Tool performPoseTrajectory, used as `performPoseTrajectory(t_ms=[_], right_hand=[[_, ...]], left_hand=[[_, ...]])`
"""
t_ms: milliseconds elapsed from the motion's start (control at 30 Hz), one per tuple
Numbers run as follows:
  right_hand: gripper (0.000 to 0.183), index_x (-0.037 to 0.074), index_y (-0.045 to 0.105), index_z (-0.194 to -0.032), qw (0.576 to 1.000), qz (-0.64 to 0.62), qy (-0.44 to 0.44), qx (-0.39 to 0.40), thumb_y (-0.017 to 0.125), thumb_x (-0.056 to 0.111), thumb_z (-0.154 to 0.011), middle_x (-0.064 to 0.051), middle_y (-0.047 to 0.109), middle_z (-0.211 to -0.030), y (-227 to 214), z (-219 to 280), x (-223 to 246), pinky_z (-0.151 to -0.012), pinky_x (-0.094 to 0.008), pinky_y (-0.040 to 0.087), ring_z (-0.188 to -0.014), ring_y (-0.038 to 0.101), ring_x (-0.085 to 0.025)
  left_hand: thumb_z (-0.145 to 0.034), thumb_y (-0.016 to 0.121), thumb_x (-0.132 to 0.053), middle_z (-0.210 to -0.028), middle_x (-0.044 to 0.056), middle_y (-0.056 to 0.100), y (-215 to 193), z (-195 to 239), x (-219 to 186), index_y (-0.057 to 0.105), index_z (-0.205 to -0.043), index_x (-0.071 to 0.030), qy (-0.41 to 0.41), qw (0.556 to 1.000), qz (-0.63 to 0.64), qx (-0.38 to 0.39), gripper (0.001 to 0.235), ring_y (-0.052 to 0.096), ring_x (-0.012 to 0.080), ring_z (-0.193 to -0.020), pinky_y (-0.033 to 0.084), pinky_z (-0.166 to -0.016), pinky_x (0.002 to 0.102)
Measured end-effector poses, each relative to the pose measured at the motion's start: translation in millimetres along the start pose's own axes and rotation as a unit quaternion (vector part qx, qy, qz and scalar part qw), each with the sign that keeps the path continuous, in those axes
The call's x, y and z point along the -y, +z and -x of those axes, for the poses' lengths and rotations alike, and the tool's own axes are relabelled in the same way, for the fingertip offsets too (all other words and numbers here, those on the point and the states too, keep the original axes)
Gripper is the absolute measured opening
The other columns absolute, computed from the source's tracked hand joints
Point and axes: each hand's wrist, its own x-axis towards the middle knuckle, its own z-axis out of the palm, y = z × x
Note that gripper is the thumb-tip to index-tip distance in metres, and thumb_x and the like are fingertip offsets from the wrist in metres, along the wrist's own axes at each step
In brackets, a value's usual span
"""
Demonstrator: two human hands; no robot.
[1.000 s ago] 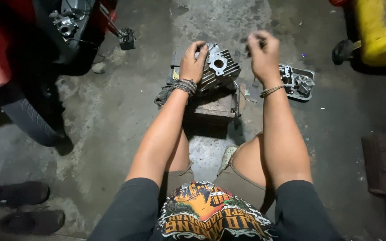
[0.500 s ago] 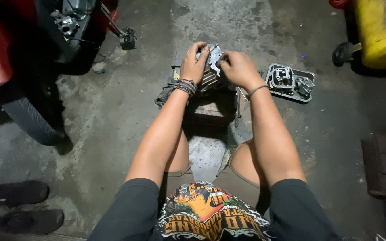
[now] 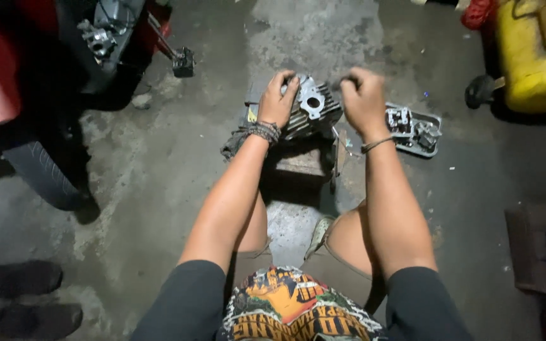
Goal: Inspecting and cleaning a motorcycle cylinder head using a small hand tool to remove debris from internal passages.
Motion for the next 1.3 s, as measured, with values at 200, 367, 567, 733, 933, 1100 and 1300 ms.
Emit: performPoseTrajectory(t_ms=[200, 367, 567, 733, 933, 1100, 1300], right_hand=[[0.017, 0.012, 0.062, -0.072, 0.99, 0.082, 0.082, 0.078, 0.055, 0.018, -0.087, -0.016, 0.062, -0.07, 15.9, 4.7, -7.4, -0.071, -0.047, 0.05, -0.08, 0.064, -0.043], [0.019, 0.003, 0.068, -0.085, 0.978, 0.11, 0.093, 0.152, 0.056, 0.018, -0.089, -0.025, 0.067, -0.079, 27.9, 0.7, 10.7, -0.072, -0.061, 0.048, -0.088, 0.064, -0.052], [0.03, -0.001, 0.063, -0.107, 0.947, 0.19, 0.093, 0.244, 0.063, 0.023, -0.089, -0.027, 0.067, -0.101, 35.1, 3.6, 27.0, -0.085, -0.064, 0.051, -0.102, 0.065, -0.052], [0.013, 0.004, 0.062, -0.095, 0.95, 0.23, 0.048, 0.205, 0.063, 0.014, -0.087, -0.017, 0.065, -0.085, 39.4, 3.2, 25.2, -0.072, -0.055, 0.055, -0.088, 0.068, -0.044], [0.034, 0.004, 0.067, -0.107, 0.95, 0.291, -0.082, -0.081, 0.074, -0.006, -0.075, -0.014, 0.057, -0.099, 23.2, -7.5, -1.5, -0.085, -0.048, 0.051, -0.098, 0.058, -0.038], [0.018, 0.003, 0.074, -0.09, 0.996, 0.005, -0.009, -0.088, 0.06, -0.009, -0.088, -0.011, 0.073, -0.085, -2.7, -5.5, 20.3, -0.066, -0.029, 0.056, -0.077, 0.066, -0.019], [0.011, 0.011, 0.07, -0.078, 0.998, 0.009, 0.051, 0.024, 0.06, 0.008, -0.083, -0.013, 0.065, -0.069, 17.3, 2.4, 25.0, -0.069, -0.045, 0.051, -0.073, 0.067, -0.037]], left_hand=[[-0.106, 0.053, -0.047, -0.123, 0.016, 0.069, 2.7, 2.8, 6.9, 0.062, -0.129, -0.015, -0.018, 1.0, -0.007, 0.0, 0.041, 0.064, 0.0374, -0.122, 0.048, -0.109, 0.052], [-0.106, 0.054, -0.047, -0.121, 0.019, 0.069, 2.1, -1.7, 3.4, 0.063, -0.128, -0.012, 0.002, 1.0, 0.003, 0.002, 0.042, 0.063, 0.0402, -0.121, 0.048, -0.108, 0.053], [-0.107, 0.053, -0.045, -0.12, 0.021, 0.068, -1.9, 2.1, 0.1, 0.062, -0.128, -0.011, -0.001, 1.0, 0.002, 0.009, 0.041, 0.062, 0.0423, -0.122, 0.047, -0.109, 0.054], [-0.107, 0.053, -0.047, -0.122, 0.019, 0.068, 0.5, -0.7, 5.5, 0.062, -0.129, -0.013, -0.013, 1.0, -0.004, 0.009, 0.042, 0.062, 0.0408, -0.122, 0.047, -0.11, 0.053], [-0.107, 0.054, -0.046, -0.119, 0.021, 0.068, -0.7, 1.1, 0.3, 0.062, -0.13, -0.011, 0.004, 1.0, -0.001, 0.009, 0.042, 0.063, 0.0419, -0.12, 0.047, -0.109, 0.053], [-0.102, 0.044, -0.05, -0.133, 0.01, 0.066, -0.1, -2.5, 2.9, 0.061, -0.129, -0.012, -0.018, 0.998, -0.059, 0.028, 0.05, 0.063, 0.0285, -0.124, 0.049, -0.099, 0.041], [-0.106, 0.055, -0.044, -0.117, 0.019, 0.069, 0.3, 0.3, 2.4, 0.062, -0.129, -0.011, 0.004, 1.0, -0.006, 0.005, 0.04, 0.065, 0.0389, -0.119, 0.048, -0.108, 0.051]])
